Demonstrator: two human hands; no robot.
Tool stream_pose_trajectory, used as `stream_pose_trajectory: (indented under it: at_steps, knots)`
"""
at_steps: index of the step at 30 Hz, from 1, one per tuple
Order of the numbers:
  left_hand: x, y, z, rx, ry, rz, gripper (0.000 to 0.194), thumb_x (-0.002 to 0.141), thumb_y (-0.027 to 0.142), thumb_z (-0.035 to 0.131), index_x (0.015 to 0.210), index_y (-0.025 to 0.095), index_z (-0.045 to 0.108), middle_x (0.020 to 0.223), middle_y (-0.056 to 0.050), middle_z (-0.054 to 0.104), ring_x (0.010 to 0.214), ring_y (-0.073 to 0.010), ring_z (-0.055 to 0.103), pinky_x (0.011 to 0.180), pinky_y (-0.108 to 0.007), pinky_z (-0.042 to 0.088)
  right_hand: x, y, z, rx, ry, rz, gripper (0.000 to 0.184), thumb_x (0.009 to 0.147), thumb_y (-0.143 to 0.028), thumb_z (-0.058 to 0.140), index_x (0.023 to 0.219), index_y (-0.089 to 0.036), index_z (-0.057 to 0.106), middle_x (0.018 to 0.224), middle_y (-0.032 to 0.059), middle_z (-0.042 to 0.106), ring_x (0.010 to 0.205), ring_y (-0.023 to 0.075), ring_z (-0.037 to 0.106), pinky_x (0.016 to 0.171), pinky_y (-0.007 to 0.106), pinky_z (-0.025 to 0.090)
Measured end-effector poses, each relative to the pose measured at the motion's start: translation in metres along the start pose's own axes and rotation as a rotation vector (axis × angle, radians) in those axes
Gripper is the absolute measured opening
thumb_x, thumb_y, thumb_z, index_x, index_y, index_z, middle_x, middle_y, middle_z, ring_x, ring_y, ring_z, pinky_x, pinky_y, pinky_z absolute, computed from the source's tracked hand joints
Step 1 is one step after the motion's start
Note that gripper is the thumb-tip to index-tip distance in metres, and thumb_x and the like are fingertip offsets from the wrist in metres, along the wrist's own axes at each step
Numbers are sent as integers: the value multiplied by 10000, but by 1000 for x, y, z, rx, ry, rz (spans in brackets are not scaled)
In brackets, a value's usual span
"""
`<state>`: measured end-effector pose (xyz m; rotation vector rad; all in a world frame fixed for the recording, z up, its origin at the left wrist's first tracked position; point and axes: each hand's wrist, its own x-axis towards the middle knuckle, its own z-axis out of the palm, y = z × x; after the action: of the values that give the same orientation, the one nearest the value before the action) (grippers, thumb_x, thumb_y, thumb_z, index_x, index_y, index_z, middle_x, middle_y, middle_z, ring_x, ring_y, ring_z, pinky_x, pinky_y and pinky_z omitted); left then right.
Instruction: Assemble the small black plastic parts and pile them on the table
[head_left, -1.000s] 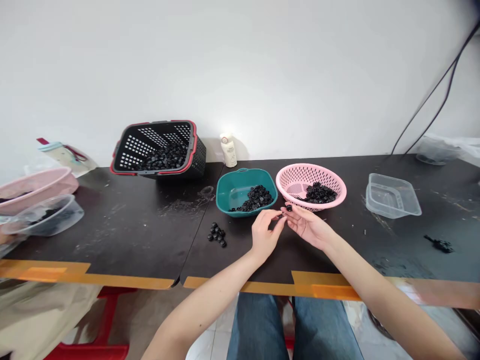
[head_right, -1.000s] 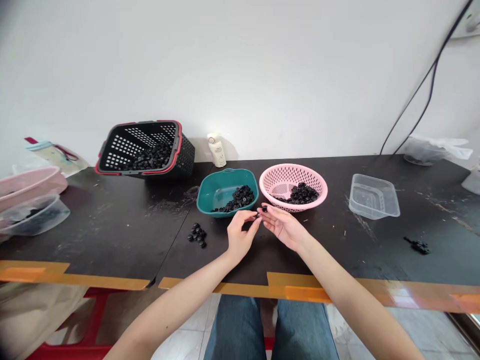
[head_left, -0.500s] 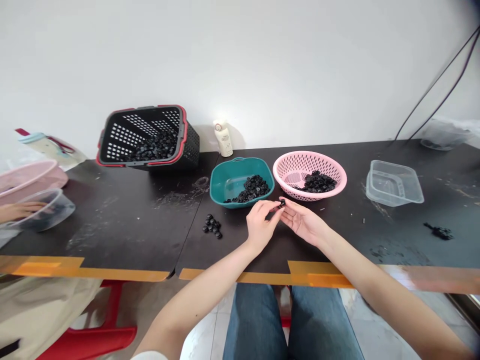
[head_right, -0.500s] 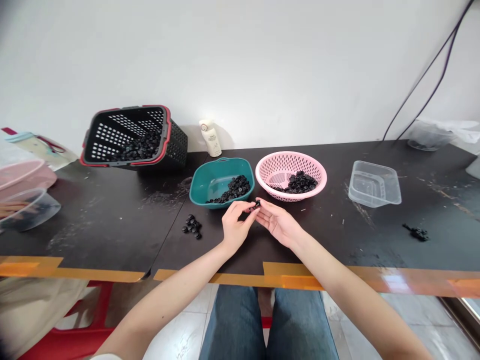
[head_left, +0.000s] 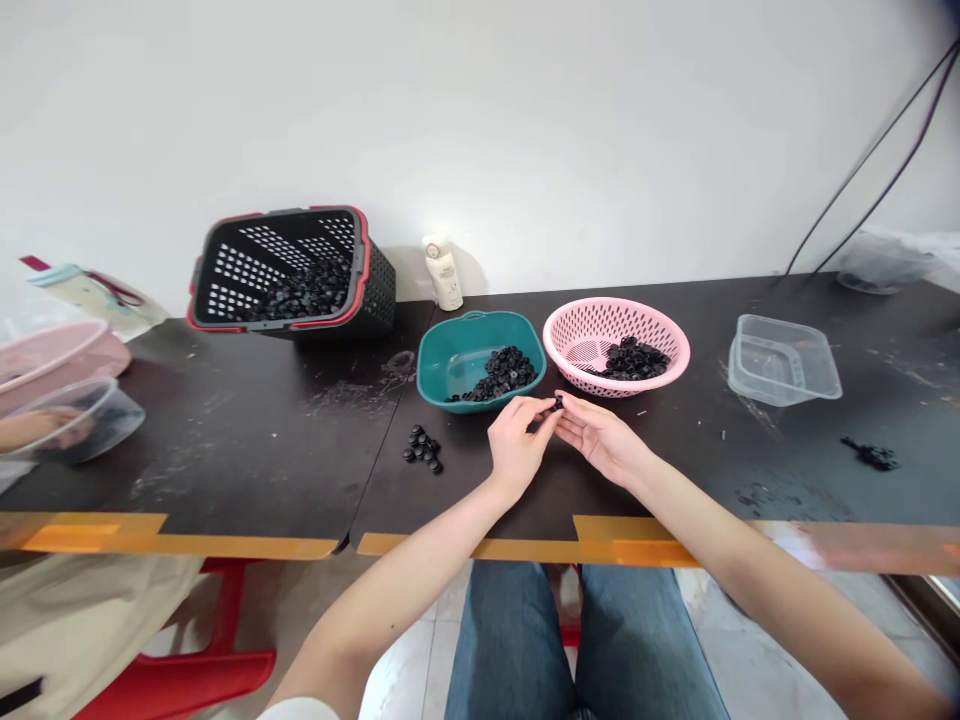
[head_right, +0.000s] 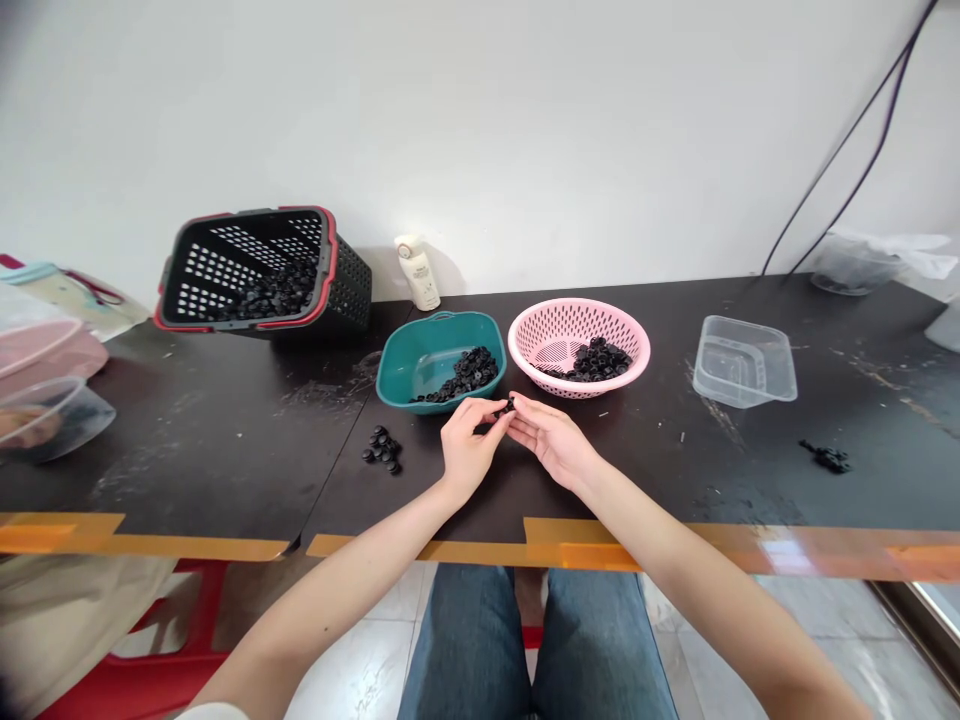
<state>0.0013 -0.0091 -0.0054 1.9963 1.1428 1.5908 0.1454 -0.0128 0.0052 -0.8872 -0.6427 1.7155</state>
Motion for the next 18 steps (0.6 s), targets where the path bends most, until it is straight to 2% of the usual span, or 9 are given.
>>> stream_pose_trajectory:
  at_steps: [7,11,15,18]
  knots:
    - [-1,-2,0,34,-20,12,193,851,247,633,1035,213,679,933,-29,680,764,-124,627,747,-271,536,-1,0,2,32,5,-9,178,761,-236,730,938,-214,733,941,23,747,902,151,683,897,281,528]
    - [0,-4,1,48,21,-4,196,824,260,668,1005,186,652,895,-23,688,744,-125,630,737,-269,531,-2,1,2,-4,-19,-38,195,764,-274,736,947,-205,738,986,44,740,928,163,676,913,302,517]
    - [1,-6,-1,128,12,89,73,845,236,639,876,175,665,833,-27,670,777,-143,617,724,-277,511,-3,1,2,-43,-58,-67,213,725,-250,766,931,-197,747,997,41,736,929,149,663,936,294,494]
    - [1,-5,-1,157,10,146,64,854,219,621,857,175,667,824,-34,666,802,-153,614,730,-282,508,-2,1,2,-75,-63,-64,210,682,-214,791,887,-189,755,986,38,736,922,146,657,939,288,483]
